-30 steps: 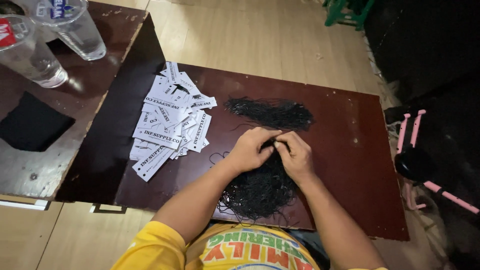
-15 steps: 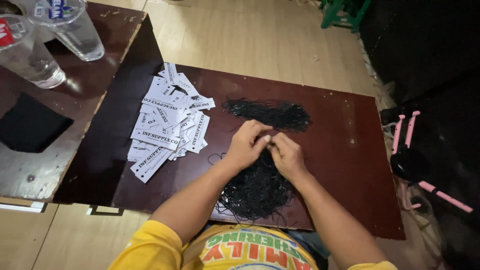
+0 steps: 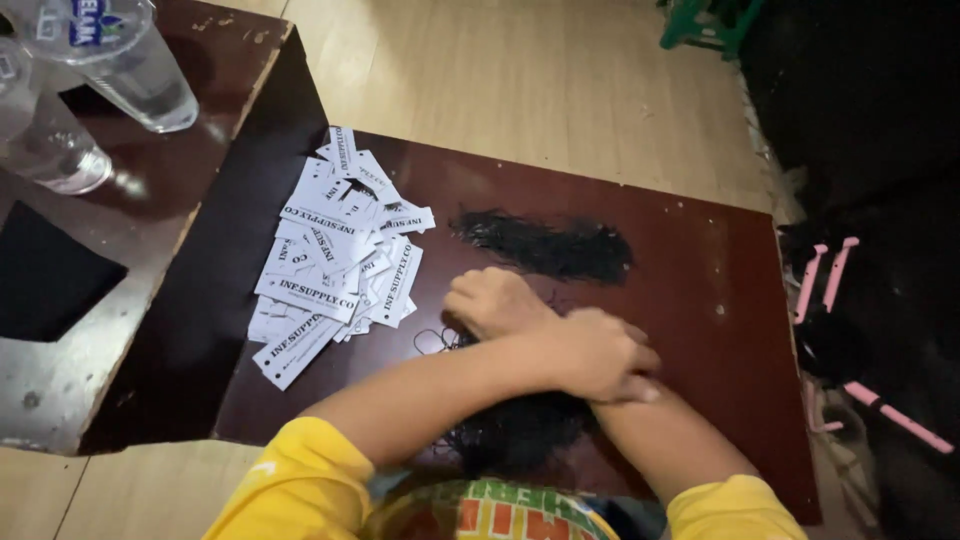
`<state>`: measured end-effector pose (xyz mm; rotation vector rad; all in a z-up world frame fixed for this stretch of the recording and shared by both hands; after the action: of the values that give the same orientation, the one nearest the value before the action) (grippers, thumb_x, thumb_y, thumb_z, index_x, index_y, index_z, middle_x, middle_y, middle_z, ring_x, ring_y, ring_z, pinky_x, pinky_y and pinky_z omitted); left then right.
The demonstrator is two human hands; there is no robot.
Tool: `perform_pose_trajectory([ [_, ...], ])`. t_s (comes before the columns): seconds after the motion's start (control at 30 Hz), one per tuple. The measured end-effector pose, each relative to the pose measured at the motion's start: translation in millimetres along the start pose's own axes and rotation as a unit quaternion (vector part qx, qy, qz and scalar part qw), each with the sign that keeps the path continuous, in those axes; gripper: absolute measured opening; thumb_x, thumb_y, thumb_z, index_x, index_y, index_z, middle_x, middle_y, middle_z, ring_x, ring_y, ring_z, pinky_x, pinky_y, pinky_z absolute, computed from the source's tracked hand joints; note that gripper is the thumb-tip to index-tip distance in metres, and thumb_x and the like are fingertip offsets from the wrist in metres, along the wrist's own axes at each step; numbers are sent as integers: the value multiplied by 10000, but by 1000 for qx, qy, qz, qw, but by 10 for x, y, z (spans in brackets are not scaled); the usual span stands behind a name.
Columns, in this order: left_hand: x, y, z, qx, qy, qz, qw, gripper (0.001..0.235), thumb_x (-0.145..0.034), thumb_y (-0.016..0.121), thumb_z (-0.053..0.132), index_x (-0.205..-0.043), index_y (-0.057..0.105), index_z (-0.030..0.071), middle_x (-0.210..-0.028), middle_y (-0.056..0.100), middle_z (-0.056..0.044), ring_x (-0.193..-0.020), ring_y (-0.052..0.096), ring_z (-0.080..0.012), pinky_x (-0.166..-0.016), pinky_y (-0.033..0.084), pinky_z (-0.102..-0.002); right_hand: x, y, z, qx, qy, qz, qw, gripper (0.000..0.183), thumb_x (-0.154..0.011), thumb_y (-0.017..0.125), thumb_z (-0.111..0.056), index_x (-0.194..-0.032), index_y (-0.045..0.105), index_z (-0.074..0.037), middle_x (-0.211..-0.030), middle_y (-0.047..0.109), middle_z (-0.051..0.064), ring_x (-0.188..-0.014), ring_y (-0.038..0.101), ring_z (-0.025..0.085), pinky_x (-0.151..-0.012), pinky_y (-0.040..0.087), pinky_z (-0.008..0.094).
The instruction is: The person repeatedly picks up small black wire pieces from a pile on a table, separates them by hand, and places them into a second pile. The task continues throughout the clip with no tools used.
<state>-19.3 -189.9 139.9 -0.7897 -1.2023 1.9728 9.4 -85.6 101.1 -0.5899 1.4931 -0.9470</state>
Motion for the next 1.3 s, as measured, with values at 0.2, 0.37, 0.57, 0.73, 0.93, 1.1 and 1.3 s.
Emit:
perform_pose_trajectory([
  [0.2,-442,-50,83,186,19,-16,982,376,-862,552,560,-838,749,241,-856,712,36,-918,751,-245,-774,598,-430,-429,158,-282,-52,-55,14,997,152,-998,493,-205,-846,484,-220,-791,446,-74,-683,538,153,-561,441,292],
  [0.37,-550,71,29,305,77,-12,949,184,-826,667,437,-856,724,264,-922,719,14,-1004,745,-292,-856,611,-480,-568,183,-345,-101,-77,20,992,213,-1059,450,-189,-848,469,-210,-786,395,-69,-648,481,149,-556,432,281],
  [0.57,-419,0,-143,323,61,3,944,222,-828,647,430,-854,677,212,-907,683,-14,-1011,720,-304,-862,591,-494,-605,145,-348,-136,-94,45,985,245,-1075,410,-160,-844,491,-166,-767,394,-28,-638,488,203,-534,431,334],
  [0.73,-436,200,-186,319,78,-12,944,230,-827,676,443,-925,700,236,-960,695,-9,-1096,701,-295,-948,595,-486,-573,159,-297,-154,-56,51,985,265,-1076,447,-153,-813,473,-134,-735,378,-10,-600,471,227,-497,418,358],
  [0.93,-492,343,-187,320,54,-42,945,253,-781,710,467,-941,718,271,-925,708,16,-1016,738,-264,-883,602,-478,-587,70,-283,-142,-63,41,987,272,-1115,394,-125,-857,478,-134,-776,386,-13,-646,490,207,-533,425,331],
  [1.1,-458,320,-144,340,35,-89,936,306,-824,689,438,-1081,745,284,-1092,746,-51,-1166,695,-350,-988,574,-523,-556,-47,-269,-156,-43,58,985,224,-1082,449,-87,-862,491,-98,-757,418,5,-635,503,240,-534,430,356],
  [1.3,-476,374,-139,320,47,-73,944,199,-817,710,419,-973,713,294,-976,690,36,-1099,694,-249,-940,592,-447,-536,-39,-243,-160,-32,42,986,267,-1097,372,-79,-855,481,-111,-752,377,-23,-627,469,206,-530,401,341],
])
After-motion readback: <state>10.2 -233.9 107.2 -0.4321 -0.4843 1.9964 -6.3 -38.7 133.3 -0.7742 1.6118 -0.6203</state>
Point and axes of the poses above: each hand's wrist, its own x-axis away from the middle knuckle, its own y-axis out of the palm, z = x × y, the point moved 6 cm from there along -x, towards the middle knuckle
